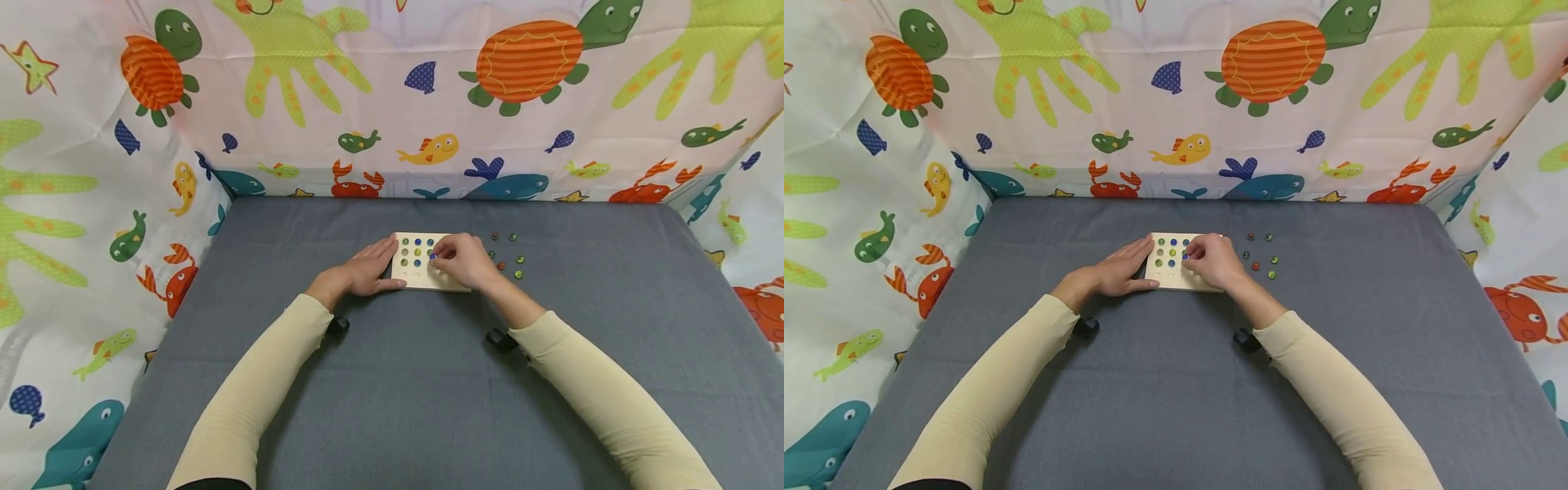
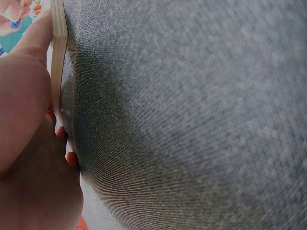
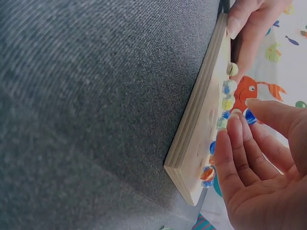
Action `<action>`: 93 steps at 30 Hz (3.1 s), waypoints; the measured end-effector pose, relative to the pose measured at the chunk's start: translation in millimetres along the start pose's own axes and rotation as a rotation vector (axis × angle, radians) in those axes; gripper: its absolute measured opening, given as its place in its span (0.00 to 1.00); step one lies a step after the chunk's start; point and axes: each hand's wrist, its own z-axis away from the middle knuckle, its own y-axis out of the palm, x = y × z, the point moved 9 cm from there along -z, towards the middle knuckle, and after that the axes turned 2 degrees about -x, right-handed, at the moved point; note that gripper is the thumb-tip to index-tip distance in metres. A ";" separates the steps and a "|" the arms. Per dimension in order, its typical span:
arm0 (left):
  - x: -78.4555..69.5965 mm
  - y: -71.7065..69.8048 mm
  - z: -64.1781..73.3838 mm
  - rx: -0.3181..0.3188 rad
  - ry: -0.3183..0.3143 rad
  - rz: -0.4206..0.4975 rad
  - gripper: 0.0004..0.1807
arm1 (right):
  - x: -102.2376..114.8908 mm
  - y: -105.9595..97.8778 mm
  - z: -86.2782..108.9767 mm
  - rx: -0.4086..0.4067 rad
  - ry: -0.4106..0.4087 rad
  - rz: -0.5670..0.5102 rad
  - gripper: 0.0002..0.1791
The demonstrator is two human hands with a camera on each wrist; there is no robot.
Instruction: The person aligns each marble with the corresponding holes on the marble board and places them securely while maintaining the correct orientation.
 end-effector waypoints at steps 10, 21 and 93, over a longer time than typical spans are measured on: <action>10.5 7.1 -9.9 0.001 -0.006 0.012 0.55 | 1.0 4.5 -1.7 0.017 0.017 0.022 0.10; -2.0 -2.3 0.3 -0.017 0.013 -0.006 0.53 | -2.8 8.0 -4.8 0.018 0.013 0.040 0.09; 0.6 0.4 -0.1 -0.018 0.011 -0.010 0.53 | 7.3 15.3 11.9 0.091 -0.041 0.121 0.19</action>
